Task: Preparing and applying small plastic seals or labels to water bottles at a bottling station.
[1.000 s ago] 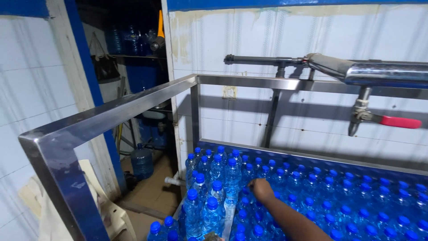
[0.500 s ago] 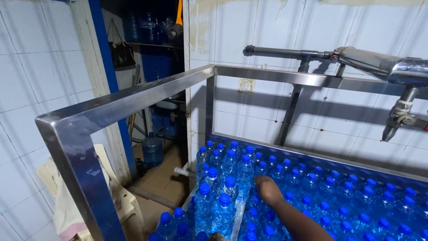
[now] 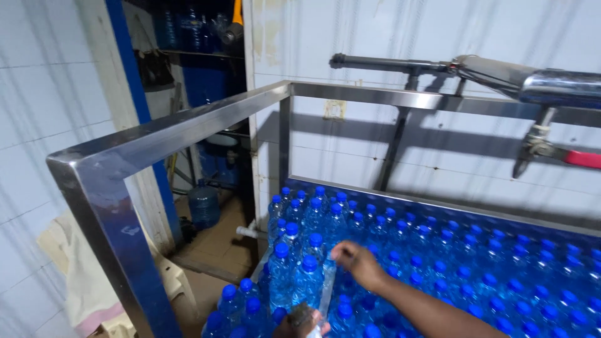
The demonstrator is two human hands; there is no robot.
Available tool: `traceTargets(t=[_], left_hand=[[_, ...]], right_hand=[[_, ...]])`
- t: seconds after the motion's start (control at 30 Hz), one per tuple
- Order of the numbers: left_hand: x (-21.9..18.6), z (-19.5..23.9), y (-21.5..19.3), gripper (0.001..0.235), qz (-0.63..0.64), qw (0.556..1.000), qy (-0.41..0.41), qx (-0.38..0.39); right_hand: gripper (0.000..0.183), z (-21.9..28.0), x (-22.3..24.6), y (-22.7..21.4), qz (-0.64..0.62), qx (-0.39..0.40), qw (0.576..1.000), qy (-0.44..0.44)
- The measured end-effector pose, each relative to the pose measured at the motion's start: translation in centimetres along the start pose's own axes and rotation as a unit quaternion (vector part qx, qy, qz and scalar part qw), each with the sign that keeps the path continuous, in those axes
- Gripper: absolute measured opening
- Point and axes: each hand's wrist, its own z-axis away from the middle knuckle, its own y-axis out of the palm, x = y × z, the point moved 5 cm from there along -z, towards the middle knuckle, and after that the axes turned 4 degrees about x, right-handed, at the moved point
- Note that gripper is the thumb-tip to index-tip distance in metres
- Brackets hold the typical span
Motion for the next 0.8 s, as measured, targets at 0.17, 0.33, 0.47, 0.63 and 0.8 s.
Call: traceTargets(t=[0.17,0.33,0.47,0.63,0.8], left_hand=[[1.2,-2.6,1.9,0.039,0.188,0.966,-0.136,0.113],[-0.5,3.7,5.0,0.034,0.244,0.967,-0.070,0.011],[0.5,3.1,5.9,0.024,0.164,0.982,-0.086,0.021],[1.2,2.6,7.0,0.020,0.168,0.985,-0.025,-0.025],[-1.9,6.4,7.9,0.026,0.022,0.987,0.078,-0.142]], right_hand=[[0.029,12.4,11.8,2.7,-0.082,0.170,0.982,0.026],[0.011,15.2,10.7,1.1,-0.120,0.057,0.991,0.035],[0.010,17.4,11.1,-0.3,-0.137,0.004,0.985,0.110],[0.019,16.7,10.5,-3.6,0.017,-0.025,0.997,0.067],[0.011,17.7,12.1,-3.8,-0.253,0.252,0.908,0.219]])
